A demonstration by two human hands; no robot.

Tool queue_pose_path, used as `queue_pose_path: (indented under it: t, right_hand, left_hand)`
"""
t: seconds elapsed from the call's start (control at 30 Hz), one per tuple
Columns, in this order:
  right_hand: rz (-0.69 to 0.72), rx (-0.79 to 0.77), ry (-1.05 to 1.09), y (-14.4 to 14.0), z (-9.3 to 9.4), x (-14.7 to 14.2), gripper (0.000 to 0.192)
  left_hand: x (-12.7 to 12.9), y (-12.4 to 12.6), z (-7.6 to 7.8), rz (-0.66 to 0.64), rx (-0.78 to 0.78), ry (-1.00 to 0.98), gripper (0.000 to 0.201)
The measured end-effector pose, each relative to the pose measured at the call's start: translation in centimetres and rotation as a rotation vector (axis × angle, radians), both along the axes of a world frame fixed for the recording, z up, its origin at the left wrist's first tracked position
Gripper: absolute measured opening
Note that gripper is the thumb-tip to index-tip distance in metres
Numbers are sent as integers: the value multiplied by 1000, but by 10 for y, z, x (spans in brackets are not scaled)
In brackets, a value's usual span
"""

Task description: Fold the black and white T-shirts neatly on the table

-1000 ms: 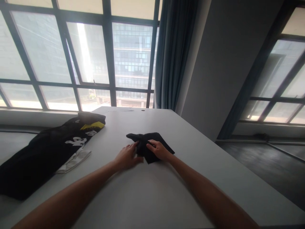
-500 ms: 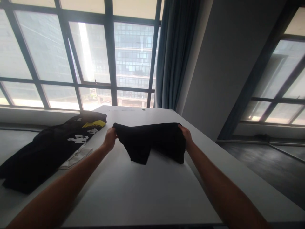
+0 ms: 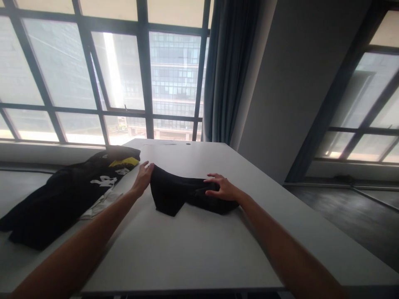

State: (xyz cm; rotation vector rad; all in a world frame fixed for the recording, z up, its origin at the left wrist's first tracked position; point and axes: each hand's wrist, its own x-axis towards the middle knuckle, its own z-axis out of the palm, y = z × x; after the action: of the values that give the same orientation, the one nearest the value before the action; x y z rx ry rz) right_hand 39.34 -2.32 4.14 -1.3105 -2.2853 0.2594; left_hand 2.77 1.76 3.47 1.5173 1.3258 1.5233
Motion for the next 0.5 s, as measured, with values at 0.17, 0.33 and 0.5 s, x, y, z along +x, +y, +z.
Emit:
queue_pose_path:
  t: [0.17,0.33,0.5]
  right_hand:
    - [86,-160,-175,-13,0,-17,51]
    - [101,-43,-17,-5,-3,-18,15]
    - [-301,189,373,23,-7,25,27]
  left_hand:
    - [3,-14,-12,-378,39,935,83]
    - [9,-18,-16,-460,49,1030,41]
    - [-9,-1,-6,-211,76,840,28]
